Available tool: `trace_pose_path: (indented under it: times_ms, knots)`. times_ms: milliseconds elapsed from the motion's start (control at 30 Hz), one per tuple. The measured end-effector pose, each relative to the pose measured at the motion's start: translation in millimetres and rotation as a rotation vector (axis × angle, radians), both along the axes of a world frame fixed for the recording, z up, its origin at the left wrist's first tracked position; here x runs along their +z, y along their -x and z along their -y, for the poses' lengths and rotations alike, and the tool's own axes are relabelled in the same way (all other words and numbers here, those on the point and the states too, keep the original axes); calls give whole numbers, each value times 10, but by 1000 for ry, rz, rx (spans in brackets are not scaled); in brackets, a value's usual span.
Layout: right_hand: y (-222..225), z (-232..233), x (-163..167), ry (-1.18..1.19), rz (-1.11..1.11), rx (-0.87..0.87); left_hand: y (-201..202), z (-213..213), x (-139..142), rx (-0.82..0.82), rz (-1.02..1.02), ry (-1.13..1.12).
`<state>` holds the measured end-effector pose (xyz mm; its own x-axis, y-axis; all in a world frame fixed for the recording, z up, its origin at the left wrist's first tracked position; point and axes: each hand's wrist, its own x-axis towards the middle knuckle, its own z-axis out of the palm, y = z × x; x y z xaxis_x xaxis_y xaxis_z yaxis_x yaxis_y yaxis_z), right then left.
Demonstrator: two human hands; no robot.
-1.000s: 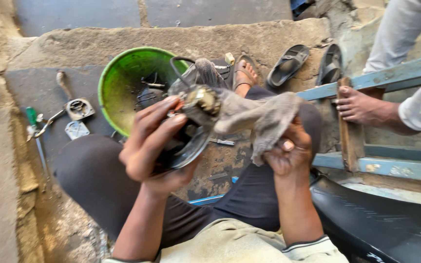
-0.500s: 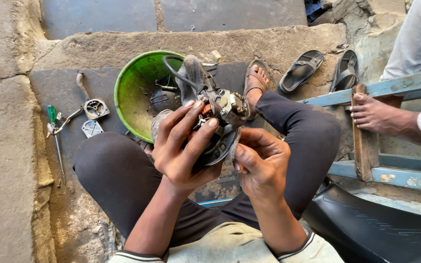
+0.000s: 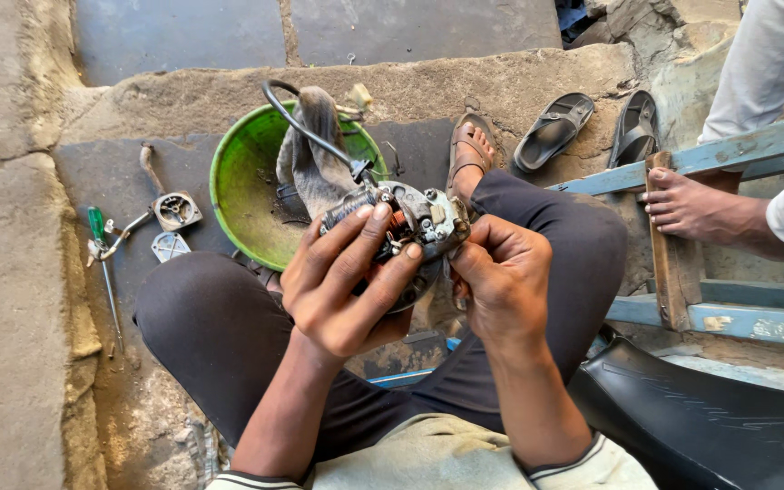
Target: The person sits on the ground and cleans a disassembled motor stator using a rag and a flat metal tool. They wipe the copper windings and metal housing, scrape debris from the interior, and repeatedly rotate the part to access different surfaces.
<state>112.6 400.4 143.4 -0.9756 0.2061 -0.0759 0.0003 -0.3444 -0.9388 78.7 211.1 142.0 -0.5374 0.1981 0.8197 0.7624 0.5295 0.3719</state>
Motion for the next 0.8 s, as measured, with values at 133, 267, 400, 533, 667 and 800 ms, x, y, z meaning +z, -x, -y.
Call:
trace_pose_path:
  times_ms: [133,267,400,533,667,800]
  knots:
    - [-59,42,78,-39,149,34,11,-107,-16,4,33,-71]
    - [-230,234,59,12,148,20,35,-131,-21,12,43,-117]
    - [-230,288,11,115,90,-9,39,-104,-18,17,26,-85]
    - [-159,246,3,115,86,26,26,-94,-19,26,28,-64]
    - [-87,119,-12,132,105,17,-16,-80,3,29,21,-50]
    - [-10,-44,-81,88,170,63,-13,-85,48,-33,23,-40]
